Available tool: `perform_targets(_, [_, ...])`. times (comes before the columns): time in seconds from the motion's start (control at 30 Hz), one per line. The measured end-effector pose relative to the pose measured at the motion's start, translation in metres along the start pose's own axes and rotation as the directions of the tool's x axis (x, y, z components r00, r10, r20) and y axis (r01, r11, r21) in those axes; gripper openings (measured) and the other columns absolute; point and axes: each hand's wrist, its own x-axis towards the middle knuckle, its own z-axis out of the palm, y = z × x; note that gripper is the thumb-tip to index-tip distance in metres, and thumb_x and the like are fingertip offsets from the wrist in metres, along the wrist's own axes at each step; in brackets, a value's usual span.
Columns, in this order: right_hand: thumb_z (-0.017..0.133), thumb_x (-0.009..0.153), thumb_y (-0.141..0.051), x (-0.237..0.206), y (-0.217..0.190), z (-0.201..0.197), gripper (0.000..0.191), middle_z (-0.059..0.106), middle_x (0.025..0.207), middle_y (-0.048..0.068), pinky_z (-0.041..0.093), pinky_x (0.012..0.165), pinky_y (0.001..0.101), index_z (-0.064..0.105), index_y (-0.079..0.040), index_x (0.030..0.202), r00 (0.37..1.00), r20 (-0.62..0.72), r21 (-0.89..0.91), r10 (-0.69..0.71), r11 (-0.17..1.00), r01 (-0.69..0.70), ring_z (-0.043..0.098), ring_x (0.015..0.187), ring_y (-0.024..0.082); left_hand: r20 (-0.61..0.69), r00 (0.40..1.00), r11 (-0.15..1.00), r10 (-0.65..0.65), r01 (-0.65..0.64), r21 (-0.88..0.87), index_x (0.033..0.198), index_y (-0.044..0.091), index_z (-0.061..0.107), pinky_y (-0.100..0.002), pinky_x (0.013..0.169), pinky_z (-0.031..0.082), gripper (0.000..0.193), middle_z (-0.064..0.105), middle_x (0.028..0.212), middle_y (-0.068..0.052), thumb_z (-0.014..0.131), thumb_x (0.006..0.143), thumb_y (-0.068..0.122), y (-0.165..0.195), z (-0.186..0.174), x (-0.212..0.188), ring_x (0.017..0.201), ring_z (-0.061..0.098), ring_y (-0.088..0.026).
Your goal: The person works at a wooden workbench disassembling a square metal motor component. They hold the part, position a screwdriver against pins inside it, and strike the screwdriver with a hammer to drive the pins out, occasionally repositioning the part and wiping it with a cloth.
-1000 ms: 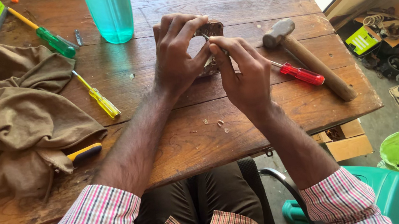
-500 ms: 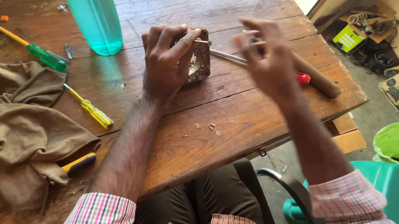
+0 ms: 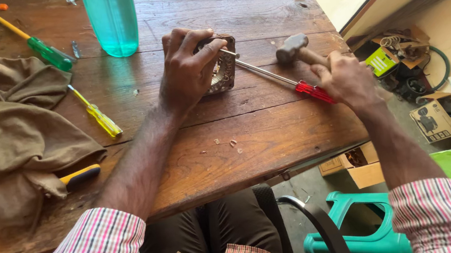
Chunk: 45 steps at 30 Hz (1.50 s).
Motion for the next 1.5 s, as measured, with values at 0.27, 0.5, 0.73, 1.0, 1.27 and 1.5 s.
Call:
perform_targets(0.27, [0.055, 0.106, -0.042, -0.082, -0.033, -0.039, 0.04, 0.052, 0.064, 0.001, 0.042, 0.041, 0.0299, 0.056, -0.005, 0.094, 0.998, -0.037, 0.877, -0.054, 0.477, 0.058, 0.051, 0.048, 0.011, -0.013, 1.0, 1.0, -0.023, 0.023, -0.005, 0.114, 0.01, 0.079, -0.041, 0.096, 0.042, 0.019, 0.07, 0.118, -0.008, 0.08, 0.095, 0.014, -0.007, 0.005, -0.008, 0.11, 0.058, -0.025])
perform_targets(0.5, [0.062, 0.109, -0.03, -0.129, -0.069, -0.036, 0.029, 0.047, 0.07, 0.0, 0.031, 0.037, 0.0251, 0.05, -0.008, 0.095, 0.916, -0.401, 0.906, -0.02, 0.136, 0.4, 0.042, 0.051, 0.006, -0.013, 1.0, 1.0, -0.012, 0.012, 0.001, 0.115, 0.011, 0.079, -0.041, 0.1, 0.043, 0.018, 0.07, 0.12, -0.007, 0.08, 0.097, 0.014, -0.009, 0.008, -0.012, 0.111, 0.058, -0.024])
perform_targets(0.73, [0.08, 0.096, -0.026, -0.122, -0.093, -0.038, 0.035, 0.058, 0.06, 0.014, 0.046, 0.049, 0.0425, 0.056, -0.002, 0.086, 0.78, -0.497, 0.281, -0.38, 0.78, 0.559, 0.06, 0.053, 0.03, -0.065, 0.994, 0.996, -0.087, 0.089, 0.016, 0.113, 0.014, 0.08, -0.04, 0.095, 0.04, 0.019, 0.07, 0.113, -0.006, 0.079, 0.095, 0.014, -0.002, 0.007, -0.002, 0.108, 0.056, -0.025])
perform_targets(1.0, [0.071, 0.103, -0.031, -0.119, -0.105, -0.018, 0.032, 0.064, 0.07, 0.013, 0.053, 0.058, 0.0432, 0.059, -0.001, 0.1, 0.748, -0.529, 0.325, -0.4, 0.719, 0.614, 0.066, 0.06, 0.027, -0.077, 0.997, 1.0, 0.001, -0.001, -0.001, 0.12, 0.014, 0.077, -0.036, 0.095, 0.044, 0.021, 0.071, 0.114, -0.003, 0.078, 0.099, 0.016, -0.009, 0.016, -0.012, 0.106, 0.057, -0.019])
perform_targets(1.27, [0.076, 0.094, -0.034, -0.128, -0.098, -0.038, 0.034, 0.064, 0.065, 0.013, 0.05, 0.05, 0.0414, 0.061, -0.004, 0.095, 0.747, -0.535, 0.219, -0.395, 0.789, 0.574, 0.065, 0.053, 0.025, -0.045, 0.997, 0.998, -0.065, 0.064, -0.029, 0.12, 0.012, 0.078, -0.037, 0.093, 0.043, 0.024, 0.07, 0.114, -0.004, 0.078, 0.095, 0.01, -0.007, 0.015, -0.009, 0.105, 0.056, -0.021])
perform_targets(1.5, [0.071, 0.105, -0.026, -0.122, -0.1, -0.023, 0.032, 0.056, 0.06, 0.012, 0.043, 0.049, 0.0379, 0.059, -0.002, 0.088, 0.846, -0.476, 0.458, -0.242, 0.753, 0.473, 0.055, 0.05, 0.019, -0.041, 0.998, 0.998, -0.057, 0.056, -0.023, 0.114, 0.009, 0.078, -0.039, 0.094, 0.043, 0.022, 0.071, 0.115, -0.005, 0.078, 0.092, 0.007, -0.012, 0.013, -0.015, 0.108, 0.056, -0.024])
